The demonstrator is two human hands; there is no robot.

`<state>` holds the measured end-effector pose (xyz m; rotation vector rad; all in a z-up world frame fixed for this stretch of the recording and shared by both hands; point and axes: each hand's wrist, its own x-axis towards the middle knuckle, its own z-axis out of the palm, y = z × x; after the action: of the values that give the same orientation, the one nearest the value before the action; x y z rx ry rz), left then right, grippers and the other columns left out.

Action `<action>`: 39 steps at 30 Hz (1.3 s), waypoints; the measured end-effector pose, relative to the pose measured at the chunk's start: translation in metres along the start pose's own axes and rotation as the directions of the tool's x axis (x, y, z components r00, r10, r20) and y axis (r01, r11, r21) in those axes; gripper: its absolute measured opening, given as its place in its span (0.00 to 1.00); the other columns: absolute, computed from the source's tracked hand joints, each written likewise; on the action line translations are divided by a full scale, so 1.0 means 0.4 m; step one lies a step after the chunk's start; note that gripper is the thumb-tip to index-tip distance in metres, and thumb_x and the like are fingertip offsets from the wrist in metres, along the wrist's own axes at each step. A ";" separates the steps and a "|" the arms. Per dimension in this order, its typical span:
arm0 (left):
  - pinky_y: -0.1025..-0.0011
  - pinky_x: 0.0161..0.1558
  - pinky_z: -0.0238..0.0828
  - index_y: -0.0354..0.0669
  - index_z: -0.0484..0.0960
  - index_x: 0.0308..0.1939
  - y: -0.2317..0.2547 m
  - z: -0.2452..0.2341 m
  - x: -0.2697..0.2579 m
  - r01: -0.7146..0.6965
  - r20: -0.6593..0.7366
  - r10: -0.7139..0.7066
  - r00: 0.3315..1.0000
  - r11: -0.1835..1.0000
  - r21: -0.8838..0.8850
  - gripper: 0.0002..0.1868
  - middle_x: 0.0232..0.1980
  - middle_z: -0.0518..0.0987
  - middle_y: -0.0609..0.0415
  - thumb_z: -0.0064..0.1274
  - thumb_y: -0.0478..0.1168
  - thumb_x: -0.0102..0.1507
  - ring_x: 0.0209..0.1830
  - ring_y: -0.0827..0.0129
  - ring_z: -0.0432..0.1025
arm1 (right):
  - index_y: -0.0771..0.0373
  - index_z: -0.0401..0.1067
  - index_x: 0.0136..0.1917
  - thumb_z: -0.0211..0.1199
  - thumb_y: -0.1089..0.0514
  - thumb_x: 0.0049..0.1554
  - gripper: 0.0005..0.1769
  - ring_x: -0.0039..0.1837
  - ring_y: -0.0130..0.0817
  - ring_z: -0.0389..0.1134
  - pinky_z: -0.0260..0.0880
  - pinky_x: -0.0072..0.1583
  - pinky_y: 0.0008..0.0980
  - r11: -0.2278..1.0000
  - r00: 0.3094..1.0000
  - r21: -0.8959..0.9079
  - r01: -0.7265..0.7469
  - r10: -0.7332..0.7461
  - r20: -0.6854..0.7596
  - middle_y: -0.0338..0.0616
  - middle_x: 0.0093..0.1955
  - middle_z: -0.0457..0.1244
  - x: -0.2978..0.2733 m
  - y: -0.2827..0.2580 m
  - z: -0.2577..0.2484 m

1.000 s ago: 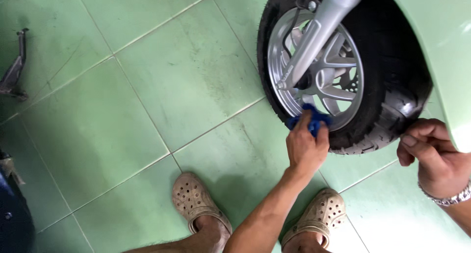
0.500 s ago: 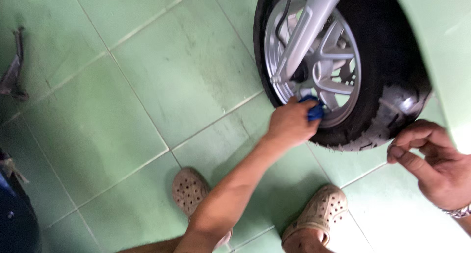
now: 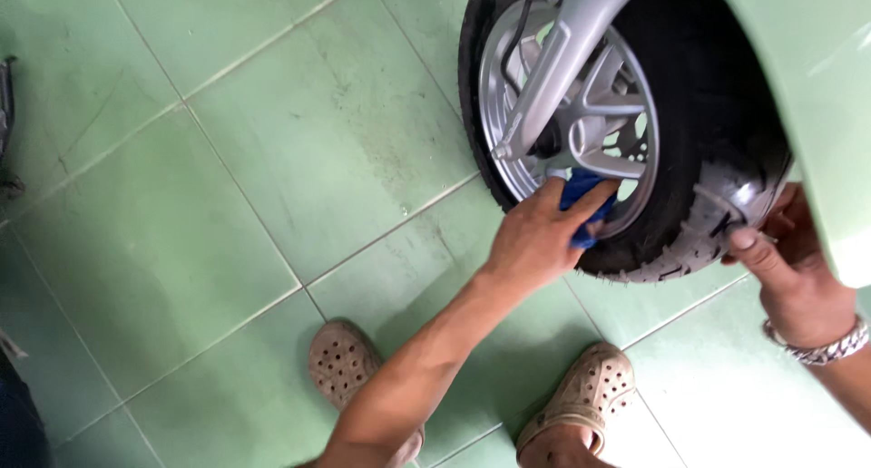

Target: The person cleans various motorcycles using a blue cloth and a bucket of water, wiping down the body panels, mirrors, and front wheel of a light green scooter.

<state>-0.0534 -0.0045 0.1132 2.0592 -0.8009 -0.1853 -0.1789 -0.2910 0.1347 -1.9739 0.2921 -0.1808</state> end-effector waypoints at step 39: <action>0.61 0.56 0.75 0.46 0.89 0.45 -0.349 0.053 0.059 -0.076 -0.324 0.051 0.945 0.995 -0.066 0.15 0.58 0.76 0.40 0.65 0.37 0.53 0.55 0.49 0.76 | 0.60 0.37 0.79 0.72 0.69 0.43 0.62 0.67 0.39 0.67 0.69 0.68 0.38 0.973 0.983 -0.194 -0.122 0.146 0.114 0.53 0.70 0.61 0.047 -0.148 0.112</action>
<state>0.0220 0.0213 -0.0056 1.9211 -0.6448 0.1518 -0.1420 -0.2342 0.1705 -2.1316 0.3690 0.0622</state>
